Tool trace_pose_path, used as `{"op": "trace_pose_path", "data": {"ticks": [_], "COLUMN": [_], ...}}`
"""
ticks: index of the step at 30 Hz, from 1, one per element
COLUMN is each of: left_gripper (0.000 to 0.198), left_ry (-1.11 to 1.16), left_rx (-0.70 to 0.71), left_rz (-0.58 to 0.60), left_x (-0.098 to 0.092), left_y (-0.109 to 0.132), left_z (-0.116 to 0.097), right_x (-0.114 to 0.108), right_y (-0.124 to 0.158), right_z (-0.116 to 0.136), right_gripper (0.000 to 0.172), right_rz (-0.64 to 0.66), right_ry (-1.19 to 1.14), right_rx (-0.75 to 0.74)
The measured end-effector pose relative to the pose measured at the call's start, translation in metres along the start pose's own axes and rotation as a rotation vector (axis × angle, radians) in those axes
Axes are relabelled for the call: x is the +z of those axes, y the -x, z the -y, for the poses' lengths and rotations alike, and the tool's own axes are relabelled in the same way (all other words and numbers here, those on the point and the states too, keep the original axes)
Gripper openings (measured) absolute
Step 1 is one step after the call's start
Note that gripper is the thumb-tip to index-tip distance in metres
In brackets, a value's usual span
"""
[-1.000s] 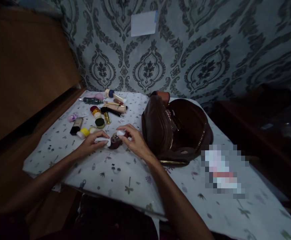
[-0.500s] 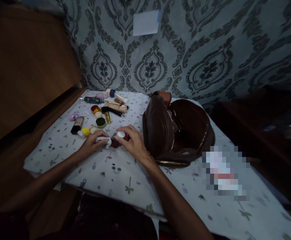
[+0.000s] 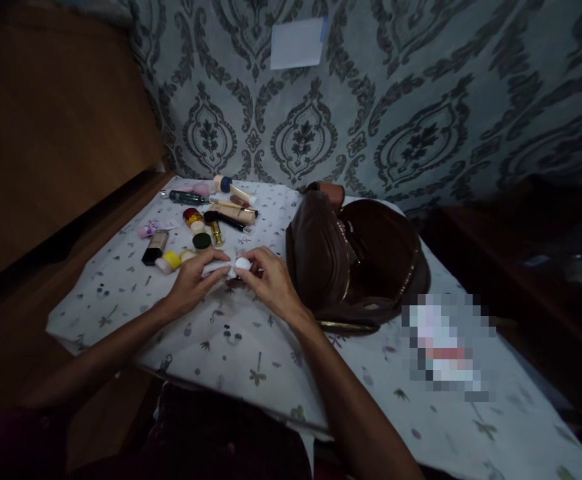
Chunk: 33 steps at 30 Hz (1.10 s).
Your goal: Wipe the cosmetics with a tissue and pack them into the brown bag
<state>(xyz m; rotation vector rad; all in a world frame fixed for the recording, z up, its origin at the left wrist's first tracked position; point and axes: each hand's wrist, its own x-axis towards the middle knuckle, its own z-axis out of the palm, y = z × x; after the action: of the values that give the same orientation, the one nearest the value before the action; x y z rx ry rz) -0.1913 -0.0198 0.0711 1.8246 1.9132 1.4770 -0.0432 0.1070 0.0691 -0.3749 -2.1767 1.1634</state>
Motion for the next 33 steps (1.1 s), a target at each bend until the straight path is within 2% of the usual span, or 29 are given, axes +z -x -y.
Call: {"op": "trace_pose_path", "data": {"ticks": [3, 7, 11, 16, 20, 23, 26, 30, 33], "left_gripper": [0.01, 0.009, 0.01, 0.007, 0.005, 0.006, 0.009, 0.009, 0.01], "left_ry": [0.005, -0.033, -0.106, -0.182, -0.18, -0.135, -0.063, -0.035, -0.056], "left_rx": [0.024, 0.078, 0.133, 0.045, -0.018, -0.039, -0.041, 0.053, 0.138], "left_rz": [0.0, 0.004, 0.068, 0.174, 0.225, 0.198, 0.122, 0.012, -0.011], "left_x": [0.005, 0.012, 0.015, 0.011, 0.008, 0.006, 0.003, 0.001, 0.005], "left_y": [0.001, 0.004, 0.01, 0.02, 0.02, 0.016, 0.011, 0.005, 0.002], "left_z": [-0.001, 0.0, 0.013, 0.035, 0.041, 0.036, 0.022, -0.001, -0.007], "right_x": [0.001, 0.001, 0.001, 0.0, -0.003, -0.002, 0.0, 0.003, 0.005], "right_y": [-0.001, -0.002, 0.0, -0.001, -0.003, -0.002, -0.002, -0.001, -0.001], "right_z": [-0.003, -0.007, -0.012, -0.011, -0.01, -0.008, -0.005, -0.001, -0.001], "right_gripper": [0.019, 0.024, 0.026, 0.026, 0.026, 0.02, 0.014, 0.02, 0.024], "right_rz": [-0.07, -0.086, -0.09, -0.052, 0.022, -0.021, -0.101, -0.148, -0.155], "right_ry": [0.05, 0.13, 0.091, 0.052, 0.03, 0.034, 0.107, 0.089, 0.057], "right_rx": [0.017, -0.064, -0.032, -0.01, -0.022, -0.026, -0.023, 0.028, 0.078]}}
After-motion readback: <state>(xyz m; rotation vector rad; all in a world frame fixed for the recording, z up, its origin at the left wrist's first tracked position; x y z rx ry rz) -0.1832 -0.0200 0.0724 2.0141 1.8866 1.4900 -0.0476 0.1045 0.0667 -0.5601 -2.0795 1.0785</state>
